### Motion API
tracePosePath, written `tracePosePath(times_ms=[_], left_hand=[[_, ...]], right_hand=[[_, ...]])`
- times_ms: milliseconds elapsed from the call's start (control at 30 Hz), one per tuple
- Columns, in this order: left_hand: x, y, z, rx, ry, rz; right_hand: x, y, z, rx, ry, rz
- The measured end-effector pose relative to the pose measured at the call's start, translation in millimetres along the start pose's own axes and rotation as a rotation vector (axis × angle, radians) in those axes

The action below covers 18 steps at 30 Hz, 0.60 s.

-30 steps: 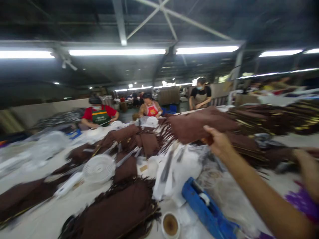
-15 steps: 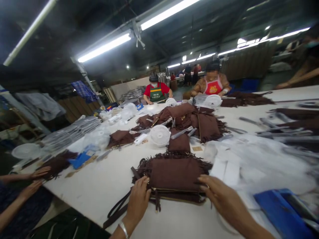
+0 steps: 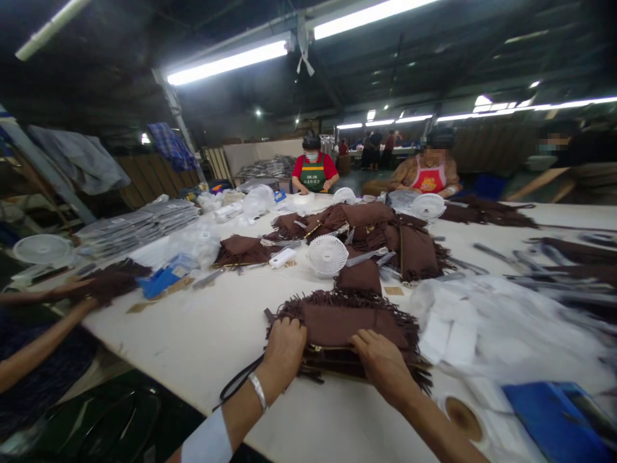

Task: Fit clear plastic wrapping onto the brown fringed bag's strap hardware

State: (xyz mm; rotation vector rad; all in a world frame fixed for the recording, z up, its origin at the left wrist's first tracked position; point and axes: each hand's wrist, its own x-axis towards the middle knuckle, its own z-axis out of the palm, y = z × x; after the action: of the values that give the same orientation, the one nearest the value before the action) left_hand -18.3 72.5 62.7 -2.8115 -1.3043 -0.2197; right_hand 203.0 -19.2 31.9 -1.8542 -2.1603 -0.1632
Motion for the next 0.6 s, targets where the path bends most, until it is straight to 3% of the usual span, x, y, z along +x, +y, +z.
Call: tracePosePath(times_ms=[100, 167, 233, 300, 367, 600], left_hand=[[-35, 8, -22.3, 0.005, 0.076, 0.059], [-63, 12, -20.4, -0.079, 0.067, 0.118], [-88, 12, -7.1, -0.234, -0.044, 0.056], [-106, 7, 8.5, -0.381, -0.177, -0.105], [-117, -2, 18.3, -0.461, -0.239, -0.229], [-139, -25, 29.9, -0.659, -0.531, -0.327]], right_hand=[[-26, -15, -1, 0.087, 0.051, 0.050], [-46, -24, 12, 0.152, 0.026, 0.062], [-61, -31, 32, 0.200, -0.025, 0.069], [-68, -35, 50, 0.219, -0.054, 0.083], [-66, -38, 62, 0.214, -0.051, 0.099], [-58, -52, 65, 0.087, -0.022, 0.119]])
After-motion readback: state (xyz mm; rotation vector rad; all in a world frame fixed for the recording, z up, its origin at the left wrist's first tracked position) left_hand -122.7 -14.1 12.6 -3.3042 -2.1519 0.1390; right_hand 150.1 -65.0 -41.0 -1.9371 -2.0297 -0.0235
